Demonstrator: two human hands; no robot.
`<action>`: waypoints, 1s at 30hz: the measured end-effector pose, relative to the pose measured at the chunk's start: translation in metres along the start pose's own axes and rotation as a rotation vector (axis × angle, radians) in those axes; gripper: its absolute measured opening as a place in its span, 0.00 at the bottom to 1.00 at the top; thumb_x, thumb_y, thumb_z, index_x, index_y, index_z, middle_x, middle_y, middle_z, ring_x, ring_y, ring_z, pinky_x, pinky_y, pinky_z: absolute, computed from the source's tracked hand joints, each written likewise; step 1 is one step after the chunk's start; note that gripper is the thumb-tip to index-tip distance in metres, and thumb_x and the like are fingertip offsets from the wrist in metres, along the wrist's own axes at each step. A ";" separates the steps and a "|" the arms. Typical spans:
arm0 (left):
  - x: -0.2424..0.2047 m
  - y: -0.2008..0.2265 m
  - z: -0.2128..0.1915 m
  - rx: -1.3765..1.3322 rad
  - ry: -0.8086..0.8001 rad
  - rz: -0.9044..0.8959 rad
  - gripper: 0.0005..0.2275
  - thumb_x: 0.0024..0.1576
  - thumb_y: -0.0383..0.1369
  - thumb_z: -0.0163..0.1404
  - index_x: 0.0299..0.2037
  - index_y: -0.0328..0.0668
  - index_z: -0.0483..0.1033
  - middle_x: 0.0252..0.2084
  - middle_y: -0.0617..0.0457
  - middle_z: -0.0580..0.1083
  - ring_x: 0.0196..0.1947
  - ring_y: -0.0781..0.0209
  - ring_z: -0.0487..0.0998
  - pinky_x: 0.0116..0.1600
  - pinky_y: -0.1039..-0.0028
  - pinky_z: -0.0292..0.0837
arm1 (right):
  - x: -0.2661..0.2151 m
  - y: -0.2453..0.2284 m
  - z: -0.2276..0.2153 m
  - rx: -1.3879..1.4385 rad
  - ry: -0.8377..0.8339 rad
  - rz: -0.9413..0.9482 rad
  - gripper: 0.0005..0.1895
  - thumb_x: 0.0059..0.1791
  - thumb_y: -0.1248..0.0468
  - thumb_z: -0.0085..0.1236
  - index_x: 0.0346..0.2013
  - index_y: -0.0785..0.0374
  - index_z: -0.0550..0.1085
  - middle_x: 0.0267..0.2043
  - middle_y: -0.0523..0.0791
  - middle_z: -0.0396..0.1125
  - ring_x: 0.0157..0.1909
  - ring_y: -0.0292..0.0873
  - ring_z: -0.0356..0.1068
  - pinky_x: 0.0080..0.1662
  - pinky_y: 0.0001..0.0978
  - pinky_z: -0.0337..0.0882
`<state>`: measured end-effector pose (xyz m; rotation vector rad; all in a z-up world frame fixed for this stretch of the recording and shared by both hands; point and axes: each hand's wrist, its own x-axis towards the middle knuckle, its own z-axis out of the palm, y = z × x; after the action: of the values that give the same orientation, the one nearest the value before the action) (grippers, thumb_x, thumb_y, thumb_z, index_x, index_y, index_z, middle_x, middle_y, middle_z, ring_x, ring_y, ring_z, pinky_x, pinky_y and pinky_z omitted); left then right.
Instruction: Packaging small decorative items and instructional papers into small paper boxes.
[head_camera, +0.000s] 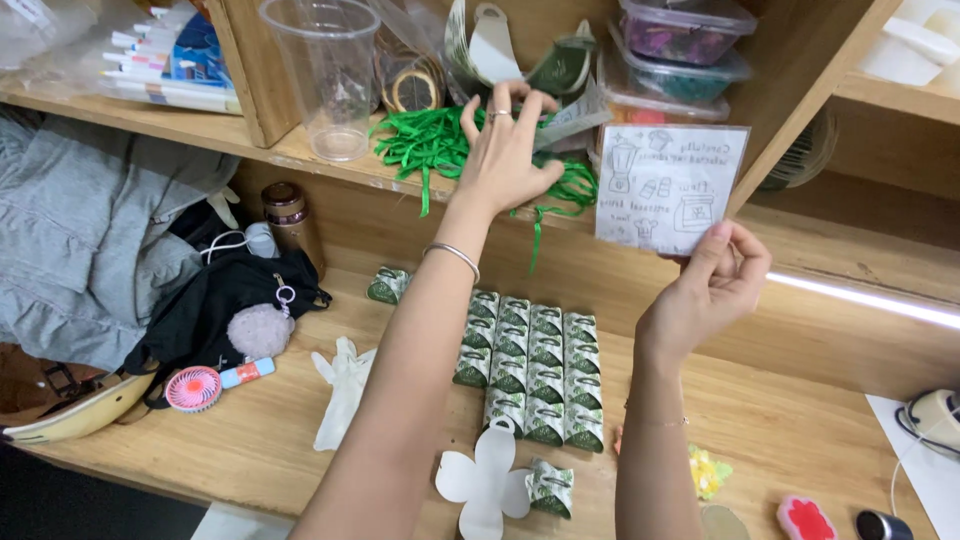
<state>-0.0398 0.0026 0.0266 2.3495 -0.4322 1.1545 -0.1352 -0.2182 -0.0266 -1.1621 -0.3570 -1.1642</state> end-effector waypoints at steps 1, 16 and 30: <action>-0.001 -0.001 -0.001 -0.067 0.040 0.036 0.28 0.44 0.41 0.64 0.56 0.50 0.69 0.57 0.45 0.63 0.63 0.47 0.66 0.72 0.43 0.39 | -0.008 -0.009 -0.007 0.080 -0.025 0.054 0.08 0.64 0.64 0.50 0.51 0.67 0.66 0.41 0.46 0.71 0.39 0.33 0.70 0.42 0.26 0.75; -0.145 0.093 -0.052 -0.870 0.012 -0.100 0.27 0.66 0.41 0.53 0.69 0.40 0.57 0.71 0.45 0.58 0.71 0.55 0.63 0.75 0.61 0.58 | -0.092 -0.062 -0.129 0.143 -0.028 0.507 0.09 0.61 0.65 0.52 0.52 0.66 0.66 0.42 0.50 0.74 0.44 0.38 0.75 0.49 0.34 0.78; -0.348 0.107 -0.025 -1.151 -0.482 -0.814 0.39 0.52 0.20 0.60 0.74 0.39 0.51 0.51 0.48 0.76 0.49 0.64 0.81 0.52 0.73 0.80 | -0.162 -0.111 -0.133 -0.704 -0.861 -0.104 0.16 0.49 0.67 0.63 0.52 0.64 0.74 0.55 0.48 0.70 0.61 0.54 0.68 0.61 0.45 0.65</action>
<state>-0.3140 -0.0496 -0.2092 1.4345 -0.1570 -0.1098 -0.3396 -0.2396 -0.1445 -2.2844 -0.6880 -0.8296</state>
